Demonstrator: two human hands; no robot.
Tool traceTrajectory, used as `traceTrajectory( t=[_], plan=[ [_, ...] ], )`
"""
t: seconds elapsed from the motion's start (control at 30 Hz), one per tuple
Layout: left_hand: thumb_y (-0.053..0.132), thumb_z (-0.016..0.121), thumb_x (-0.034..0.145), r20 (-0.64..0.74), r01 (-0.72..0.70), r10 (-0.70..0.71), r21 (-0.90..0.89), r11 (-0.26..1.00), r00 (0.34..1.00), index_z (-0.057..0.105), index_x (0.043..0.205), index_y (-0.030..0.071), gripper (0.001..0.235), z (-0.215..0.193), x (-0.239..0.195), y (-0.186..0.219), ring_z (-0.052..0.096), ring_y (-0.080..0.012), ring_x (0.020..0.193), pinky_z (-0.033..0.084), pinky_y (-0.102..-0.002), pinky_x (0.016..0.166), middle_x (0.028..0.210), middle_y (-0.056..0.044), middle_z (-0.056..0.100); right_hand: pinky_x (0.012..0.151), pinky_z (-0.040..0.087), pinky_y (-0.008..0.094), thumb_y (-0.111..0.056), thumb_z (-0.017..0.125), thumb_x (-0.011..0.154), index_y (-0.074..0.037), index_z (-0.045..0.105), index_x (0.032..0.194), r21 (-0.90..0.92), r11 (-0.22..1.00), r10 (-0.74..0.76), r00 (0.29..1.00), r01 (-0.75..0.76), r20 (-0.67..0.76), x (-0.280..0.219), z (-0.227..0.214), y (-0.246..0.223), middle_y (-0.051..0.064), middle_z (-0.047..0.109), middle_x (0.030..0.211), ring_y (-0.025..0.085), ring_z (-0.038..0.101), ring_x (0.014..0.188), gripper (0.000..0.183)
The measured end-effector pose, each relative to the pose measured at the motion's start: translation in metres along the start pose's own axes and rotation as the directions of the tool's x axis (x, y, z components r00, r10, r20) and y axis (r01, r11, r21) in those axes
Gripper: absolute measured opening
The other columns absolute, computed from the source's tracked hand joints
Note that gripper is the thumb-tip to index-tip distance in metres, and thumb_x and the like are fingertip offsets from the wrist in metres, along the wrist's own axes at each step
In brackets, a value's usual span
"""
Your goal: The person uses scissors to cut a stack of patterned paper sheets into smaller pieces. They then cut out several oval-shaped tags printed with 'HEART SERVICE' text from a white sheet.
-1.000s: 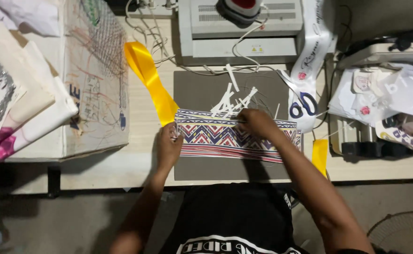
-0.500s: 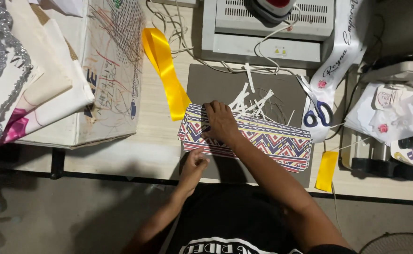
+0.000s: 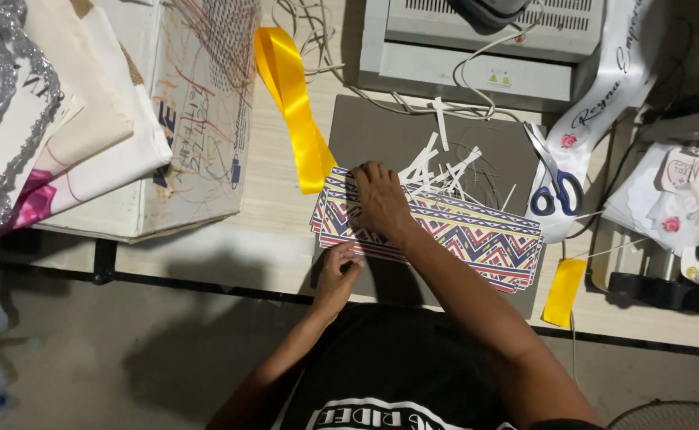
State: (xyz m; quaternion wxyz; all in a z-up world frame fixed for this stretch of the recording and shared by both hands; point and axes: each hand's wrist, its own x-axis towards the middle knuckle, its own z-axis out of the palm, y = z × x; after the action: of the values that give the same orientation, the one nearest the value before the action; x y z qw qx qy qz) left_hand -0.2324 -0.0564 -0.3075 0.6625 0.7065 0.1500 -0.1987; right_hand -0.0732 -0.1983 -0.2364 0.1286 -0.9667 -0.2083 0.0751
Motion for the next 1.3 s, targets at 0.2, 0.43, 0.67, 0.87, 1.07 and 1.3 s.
traceTrajectory(
  t=[0.2,0.43,0.67,0.87,1.07,1.3],
  plan=[
    [0.011,0.072,0.091,-0.048,-0.156,0.170,0.205,0.966,0.984,0.058,0.132,0.005,0.043,-0.011,0.012,0.003,0.065,-0.0260,0.111,0.053,-0.038,0.096,0.121,-0.012,0.064,0.096,0.042,0.043,-0.038,0.094,0.056,-0.004,0.053,0.130,0.017,1.000,0.009,0.999,-0.009,0.043,0.007,-0.001,0.000,0.014,0.055,0.118,0.033,0.052,0.114,0.091],
    [0.012,0.083,0.078,-0.120,-0.218,0.388,0.661,0.718,0.914,0.047,0.140,0.002,0.072,-0.053,0.016,0.069,0.052,-0.0386,0.121,0.043,-0.049,0.100,0.126,-0.020,0.051,0.095,0.040,0.043,-0.035,0.094,0.058,-0.009,0.057,0.123,0.081,0.996,0.030,0.994,-0.039,0.106,0.007,0.004,0.004,0.010,0.059,0.115,0.029,0.055,0.115,0.080],
    [0.012,0.088,0.071,-0.062,-0.232,0.372,0.684,0.691,0.926,0.041,0.145,0.002,0.088,-0.052,0.029,0.071,0.049,-0.0404,0.123,0.041,-0.051,0.102,0.129,-0.021,0.048,0.093,0.041,0.039,-0.024,0.089,0.068,-0.006,0.061,0.118,0.014,0.996,-0.090,0.995,0.090,-0.046,-0.004,0.020,0.009,0.013,0.061,0.114,0.029,0.057,0.109,0.061],
    [0.013,0.090,0.069,-0.048,-0.217,0.367,0.733,0.645,0.929,0.044,0.142,0.003,0.087,-0.048,0.030,0.074,0.047,-0.0394,0.124,0.040,-0.052,0.101,0.125,-0.019,0.048,0.090,0.040,0.043,-0.021,0.087,0.067,-0.001,0.061,0.116,0.041,0.997,-0.073,0.997,0.071,0.041,-0.006,0.019,0.005,0.014,0.062,0.109,0.029,0.061,0.105,0.059],
    [0.012,0.091,0.068,-0.038,-0.262,0.442,0.758,0.597,0.896,0.049,0.137,0.005,0.081,-0.048,0.029,0.071,0.046,-0.0378,0.122,0.039,-0.053,0.100,0.122,-0.017,0.048,0.089,0.043,0.040,-0.015,0.083,0.077,-0.011,0.061,0.114,-0.057,0.989,-0.145,0.975,0.138,-0.169,-0.011,0.037,0.013,0.013,0.064,0.116,0.028,0.062,0.104,0.044],
    [0.013,0.092,0.065,-0.046,-0.275,0.471,0.761,0.587,0.881,0.053,0.128,0.005,0.075,-0.048,0.033,0.065,0.047,-0.0384,0.120,0.040,-0.052,0.099,0.121,-0.018,0.048,0.091,0.042,0.044,-0.014,0.083,0.073,-0.004,0.058,0.121,0.142,0.988,-0.069,0.997,0.061,0.047,-0.011,0.012,0.003,0.015,0.067,0.107,0.031,0.064,0.100,0.055]
  ],
)
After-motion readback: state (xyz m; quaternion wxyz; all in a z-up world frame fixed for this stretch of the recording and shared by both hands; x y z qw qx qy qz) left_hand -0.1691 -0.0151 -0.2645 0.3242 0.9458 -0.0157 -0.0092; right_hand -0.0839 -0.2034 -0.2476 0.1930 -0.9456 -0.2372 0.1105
